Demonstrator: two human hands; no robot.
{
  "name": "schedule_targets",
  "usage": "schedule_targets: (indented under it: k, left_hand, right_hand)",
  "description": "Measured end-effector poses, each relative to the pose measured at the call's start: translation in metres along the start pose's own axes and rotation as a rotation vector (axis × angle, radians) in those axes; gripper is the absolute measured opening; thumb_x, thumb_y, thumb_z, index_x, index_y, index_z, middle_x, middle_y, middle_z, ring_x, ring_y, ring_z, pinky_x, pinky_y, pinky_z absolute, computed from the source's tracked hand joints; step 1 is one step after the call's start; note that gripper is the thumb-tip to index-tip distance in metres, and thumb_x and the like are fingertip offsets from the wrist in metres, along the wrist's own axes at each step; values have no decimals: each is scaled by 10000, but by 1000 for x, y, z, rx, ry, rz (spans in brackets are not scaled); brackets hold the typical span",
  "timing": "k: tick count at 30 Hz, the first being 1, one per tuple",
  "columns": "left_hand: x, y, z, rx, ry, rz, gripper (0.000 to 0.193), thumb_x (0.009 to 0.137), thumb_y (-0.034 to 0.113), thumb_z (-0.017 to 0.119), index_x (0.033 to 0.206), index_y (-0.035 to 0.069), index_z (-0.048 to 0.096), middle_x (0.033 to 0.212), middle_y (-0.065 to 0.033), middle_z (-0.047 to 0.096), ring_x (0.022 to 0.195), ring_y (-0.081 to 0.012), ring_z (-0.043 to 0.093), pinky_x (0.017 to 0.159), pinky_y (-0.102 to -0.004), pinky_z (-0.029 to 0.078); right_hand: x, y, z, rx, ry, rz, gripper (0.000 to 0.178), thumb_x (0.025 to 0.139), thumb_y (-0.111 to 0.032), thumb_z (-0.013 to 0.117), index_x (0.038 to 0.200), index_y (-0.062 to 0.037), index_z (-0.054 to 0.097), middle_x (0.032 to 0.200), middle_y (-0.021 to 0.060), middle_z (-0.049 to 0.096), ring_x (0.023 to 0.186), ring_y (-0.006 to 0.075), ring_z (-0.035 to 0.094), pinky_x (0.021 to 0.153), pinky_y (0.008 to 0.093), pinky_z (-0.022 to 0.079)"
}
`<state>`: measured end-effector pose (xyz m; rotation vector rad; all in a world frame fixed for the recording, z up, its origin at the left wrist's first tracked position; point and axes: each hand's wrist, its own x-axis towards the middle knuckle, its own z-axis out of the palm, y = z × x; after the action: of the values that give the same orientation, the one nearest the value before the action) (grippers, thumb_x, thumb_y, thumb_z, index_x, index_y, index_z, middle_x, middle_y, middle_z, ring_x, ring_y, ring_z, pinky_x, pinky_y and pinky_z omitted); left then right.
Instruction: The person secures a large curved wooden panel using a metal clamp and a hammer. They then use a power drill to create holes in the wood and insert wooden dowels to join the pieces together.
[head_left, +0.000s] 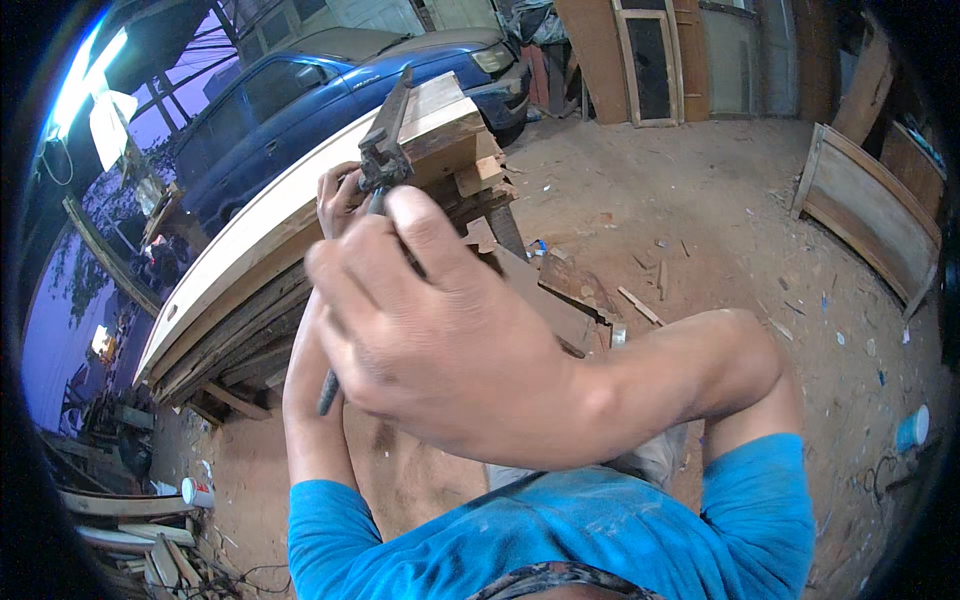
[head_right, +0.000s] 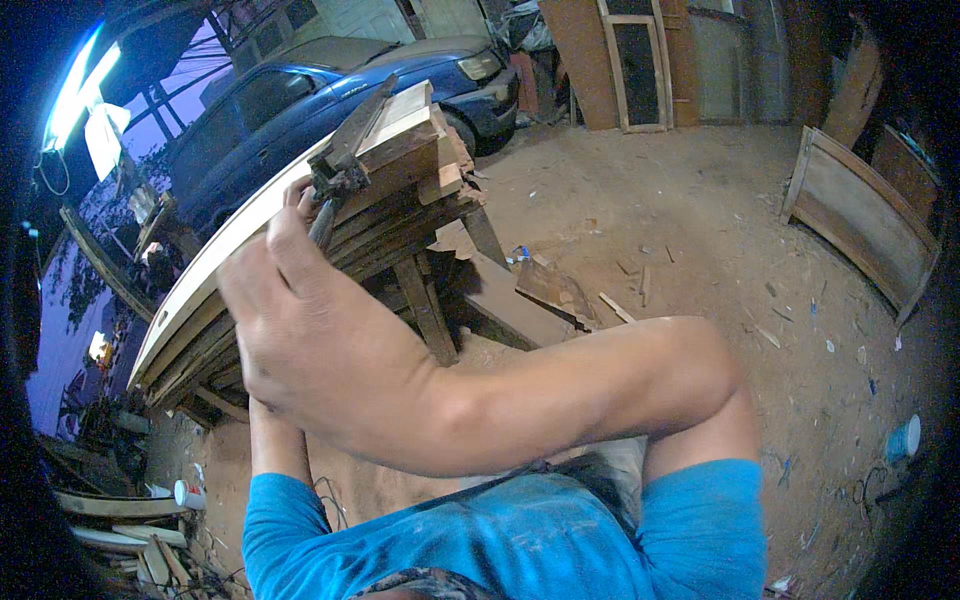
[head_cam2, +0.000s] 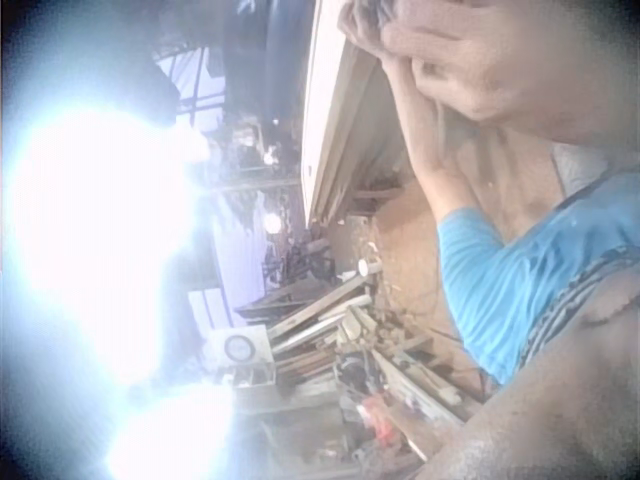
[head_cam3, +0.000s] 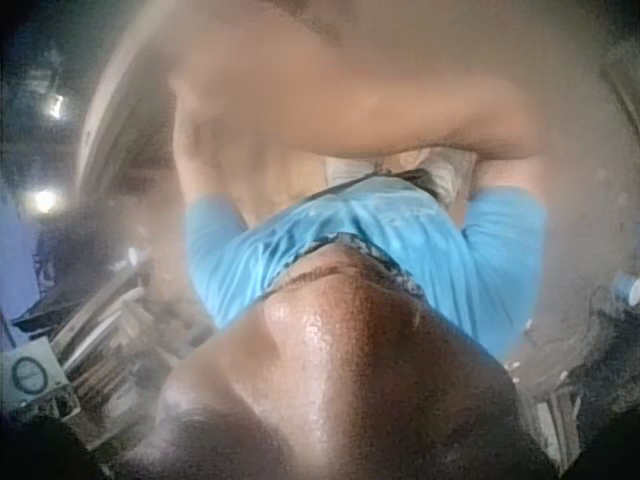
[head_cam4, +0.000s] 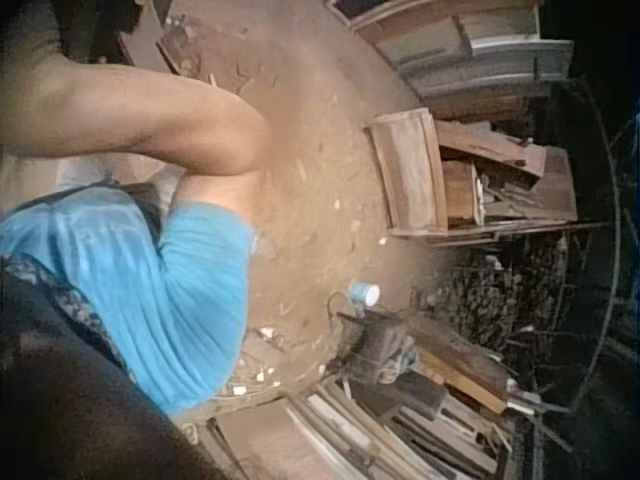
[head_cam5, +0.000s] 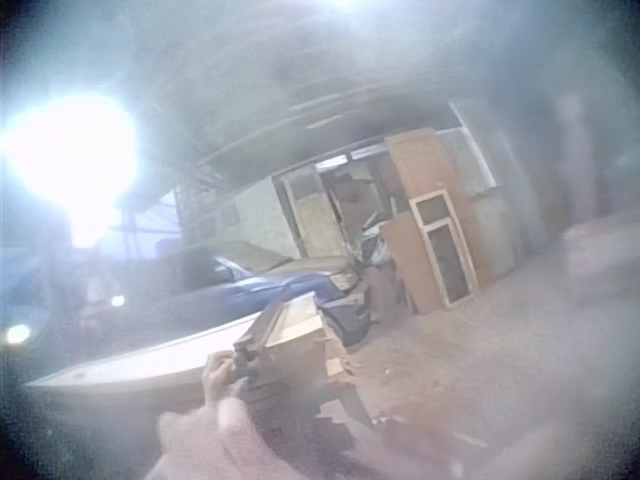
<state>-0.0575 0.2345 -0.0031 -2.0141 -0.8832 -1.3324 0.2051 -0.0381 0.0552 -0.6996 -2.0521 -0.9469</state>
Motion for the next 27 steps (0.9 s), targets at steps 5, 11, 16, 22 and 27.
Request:
schedule_targets:
  k: [5, 11, 16, 22, 27]
  left_hand:
    - [-4, 3, -8, 27, -33, 31, 372, 737, 125, 822, 1098, 87, 737, 1181, -73, 674, 1106, -321, 613, 965, -442, 509]
    - [2, 0, -4, 40, -33, 60, 369, 737, 116, 820, 1097, 89, 740, 1182, -75, 678, 1111, -318, 615, 973, -436, 503]
    - [2, -10, 5, 6, 27, 56, 363, 770, 158, 830, 1096, 25, 740, 1177, -89, 692, 1128, -315, 599, 970, -418, 468]
    - [1, -18, 9, -29, 17, 30, 300, 727, 85, 787, 1026, 67, 761, 1176, -63, 709, 1098, -298, 619, 980, -423, 469]
    - [4, -14, 6, 10, 7, 38, 295, 734, 104, 790, 1027, 73, 771, 1191, -59, 705, 1106, -296, 613, 993, -418, 457]
  right_hand:
    - [27, -3, 52, 202, 436, -186, 373, 812, -288, 619, 956, -1, 810, 1141, 171, 662, 1258, 374, 538, 1167, 578, 369]
    - [19, -6, 84, 731, 833, -156, 548, 917, -224, 670, 1366, 69, 559, 1537, 292, 415, 1468, 461, 391, 1202, 587, 340]
    - [-3, -37, 78, 1184, 619, 150, 889, 934, -158, 730, 1579, 117, 183, 1440, 327, 431, 1394, 462, 451, 1181, 558, 374]
    - [3, -53, 87, 1153, 423, 160, 957, 876, -7, 686, 1616, 122, 93, 1002, 207, 621, 1045, 399, 614, 1075, 550, 433]
    - [8, -51, 82, 1155, 431, 162, 984, 824, -8, 705, 1612, 126, 131, 995, 202, 612, 994, 381, 590, 1019, 529, 432]
